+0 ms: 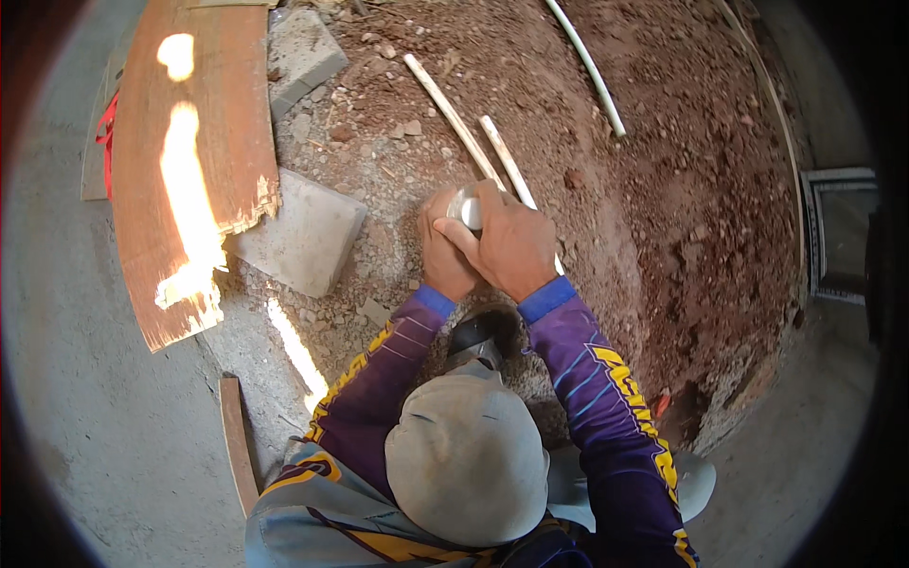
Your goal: The person measures and cuts a white PVC pipe, then applies glue to the ends and joins two pieces together. They use a lighter to heat the pipe ends to ensure a secure fit.
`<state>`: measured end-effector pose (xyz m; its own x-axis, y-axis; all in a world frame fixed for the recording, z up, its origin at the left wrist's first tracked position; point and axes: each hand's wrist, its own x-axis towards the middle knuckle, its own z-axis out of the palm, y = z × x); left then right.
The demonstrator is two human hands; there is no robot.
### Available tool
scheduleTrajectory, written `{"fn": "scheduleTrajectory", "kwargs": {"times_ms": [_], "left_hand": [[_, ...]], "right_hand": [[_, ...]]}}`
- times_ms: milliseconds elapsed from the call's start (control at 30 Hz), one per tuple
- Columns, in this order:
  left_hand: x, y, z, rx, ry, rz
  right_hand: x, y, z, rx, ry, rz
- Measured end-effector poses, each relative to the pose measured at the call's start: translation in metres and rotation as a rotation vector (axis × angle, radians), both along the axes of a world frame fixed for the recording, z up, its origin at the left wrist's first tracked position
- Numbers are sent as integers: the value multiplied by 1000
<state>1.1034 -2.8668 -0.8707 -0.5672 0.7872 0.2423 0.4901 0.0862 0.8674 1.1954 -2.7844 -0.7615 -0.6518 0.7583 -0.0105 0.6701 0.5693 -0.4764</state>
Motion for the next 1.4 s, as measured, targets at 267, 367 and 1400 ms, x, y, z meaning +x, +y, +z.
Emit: {"fn": "scheduleTrajectory", "kwargs": {"times_ms": [267,367,1400], "left_hand": [[45,-45,3,-60,-8,-77],[46,-50,16,-80,-70,-129],[-9,-28,113,-154,-419,-808]], "right_hand": [[48,-38,-29,53,-33,75],[56,-41,-32,74,23,106],[54,2,42,129,-19,463]]}}
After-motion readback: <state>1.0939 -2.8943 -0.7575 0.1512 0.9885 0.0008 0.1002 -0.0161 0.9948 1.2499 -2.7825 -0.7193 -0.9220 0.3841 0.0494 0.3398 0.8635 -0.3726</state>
